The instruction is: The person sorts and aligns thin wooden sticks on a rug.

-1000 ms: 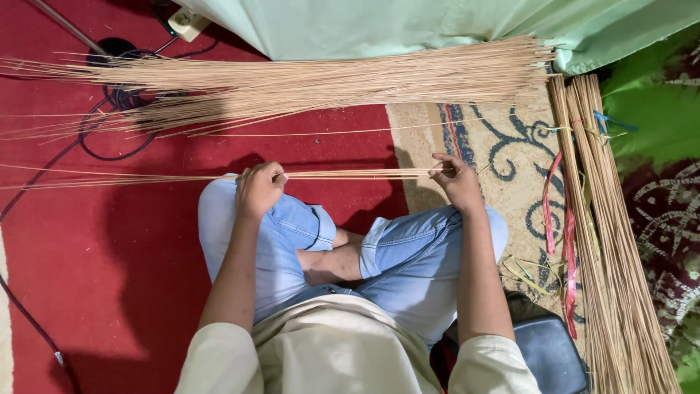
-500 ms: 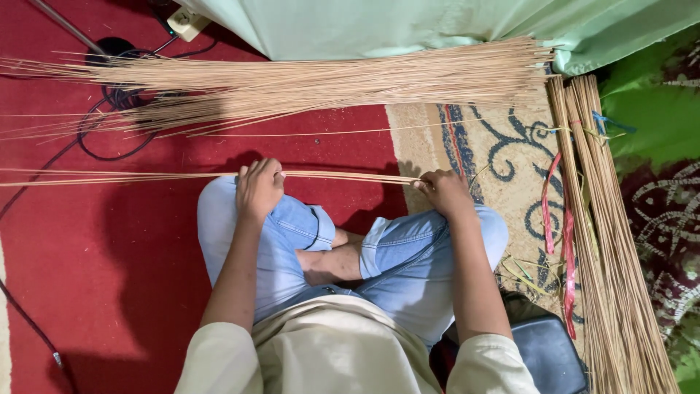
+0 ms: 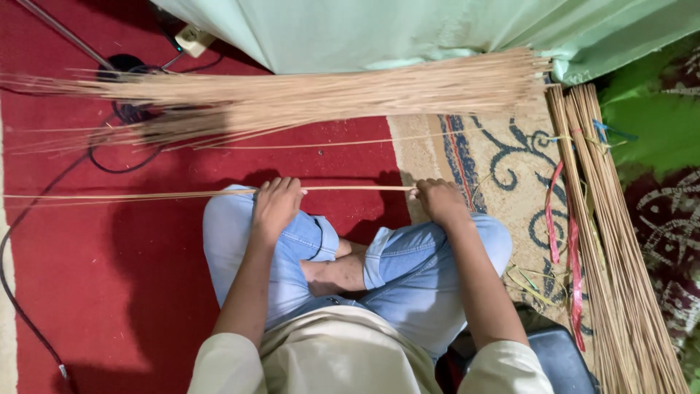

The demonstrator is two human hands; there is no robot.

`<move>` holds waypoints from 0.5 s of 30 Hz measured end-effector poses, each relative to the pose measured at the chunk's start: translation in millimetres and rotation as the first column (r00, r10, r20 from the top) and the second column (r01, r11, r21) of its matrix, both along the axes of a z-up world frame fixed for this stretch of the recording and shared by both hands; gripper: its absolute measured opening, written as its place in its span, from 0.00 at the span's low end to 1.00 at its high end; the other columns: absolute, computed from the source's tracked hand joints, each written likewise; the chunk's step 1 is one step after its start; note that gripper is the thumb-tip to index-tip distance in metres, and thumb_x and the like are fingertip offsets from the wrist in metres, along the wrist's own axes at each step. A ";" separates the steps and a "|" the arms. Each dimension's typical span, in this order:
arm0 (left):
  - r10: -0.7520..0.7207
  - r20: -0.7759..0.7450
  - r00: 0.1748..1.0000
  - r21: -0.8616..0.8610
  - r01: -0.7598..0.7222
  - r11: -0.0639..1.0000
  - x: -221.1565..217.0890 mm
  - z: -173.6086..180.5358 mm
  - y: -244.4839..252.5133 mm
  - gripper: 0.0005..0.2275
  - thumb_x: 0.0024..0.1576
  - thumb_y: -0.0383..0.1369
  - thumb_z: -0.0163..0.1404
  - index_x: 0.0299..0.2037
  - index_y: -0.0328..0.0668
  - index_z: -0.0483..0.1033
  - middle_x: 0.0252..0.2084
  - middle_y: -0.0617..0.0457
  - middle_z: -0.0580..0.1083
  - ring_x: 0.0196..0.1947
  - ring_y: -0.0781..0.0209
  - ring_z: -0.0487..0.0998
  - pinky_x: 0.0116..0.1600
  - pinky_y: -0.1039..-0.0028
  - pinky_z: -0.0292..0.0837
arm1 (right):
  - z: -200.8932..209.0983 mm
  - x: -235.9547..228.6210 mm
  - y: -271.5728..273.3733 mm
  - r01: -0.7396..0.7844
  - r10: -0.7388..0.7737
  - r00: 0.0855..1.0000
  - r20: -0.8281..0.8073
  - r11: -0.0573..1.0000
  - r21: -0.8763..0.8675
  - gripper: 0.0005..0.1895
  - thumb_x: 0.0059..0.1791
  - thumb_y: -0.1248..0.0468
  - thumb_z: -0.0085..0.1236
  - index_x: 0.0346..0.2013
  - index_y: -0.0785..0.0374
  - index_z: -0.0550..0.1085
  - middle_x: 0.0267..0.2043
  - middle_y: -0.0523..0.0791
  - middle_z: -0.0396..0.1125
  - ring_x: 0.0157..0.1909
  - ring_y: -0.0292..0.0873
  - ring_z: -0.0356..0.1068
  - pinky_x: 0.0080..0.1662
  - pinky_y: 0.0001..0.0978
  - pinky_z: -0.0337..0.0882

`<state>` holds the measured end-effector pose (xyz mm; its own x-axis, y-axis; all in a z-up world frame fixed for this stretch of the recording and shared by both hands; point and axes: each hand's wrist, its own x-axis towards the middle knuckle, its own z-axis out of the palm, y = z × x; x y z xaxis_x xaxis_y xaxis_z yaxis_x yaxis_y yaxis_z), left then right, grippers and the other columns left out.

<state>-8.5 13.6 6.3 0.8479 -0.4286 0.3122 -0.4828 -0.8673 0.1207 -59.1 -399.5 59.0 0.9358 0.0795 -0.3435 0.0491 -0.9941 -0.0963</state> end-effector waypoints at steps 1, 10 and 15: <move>0.003 0.014 1.000 0.003 -0.003 1.000 8.7 -1.4 6.2 0.11 0.60 0.46 0.50 0.33 0.52 0.69 0.32 0.54 0.71 0.38 0.54 0.75 0.44 0.65 0.69 | -6.1 7.0 -11.8 -0.003 0.003 1.000 0.014 1.000 0.003 0.19 0.59 0.46 0.37 0.51 0.49 0.74 0.47 0.46 0.75 0.55 0.53 0.74 0.58 0.51 0.68; 0.065 -0.048 0.997 0.009 -0.064 0.998 8.6 2.8 -14.1 0.12 0.63 0.46 0.46 0.33 0.50 0.71 0.32 0.53 0.73 0.37 0.51 0.77 0.44 0.62 0.71 | -33.1 18.0 -12.3 -0.027 0.021 0.998 -0.056 0.993 -0.113 0.19 0.58 0.45 0.39 0.53 0.48 0.72 0.49 0.45 0.74 0.57 0.52 0.72 0.59 0.50 0.69; 0.019 -0.093 0.995 0.028 -0.017 0.999 11.4 -10.3 -23.8 0.10 0.62 0.44 0.48 0.35 0.52 0.73 0.33 0.53 0.73 0.39 0.52 0.77 0.44 0.62 0.70 | -38.9 34.2 -21.2 0.035 -0.046 0.994 -0.101 0.993 -0.114 0.22 0.58 0.43 0.37 0.53 0.46 0.75 0.52 0.46 0.75 0.60 0.53 0.71 0.61 0.54 0.67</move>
<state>2.9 -10.2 -4.0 0.8805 -0.4202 0.2196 -0.4548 -0.8794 0.1408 -25.0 -420.6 20.1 0.8966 -0.0022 -0.4429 0.0041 -0.9999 0.0131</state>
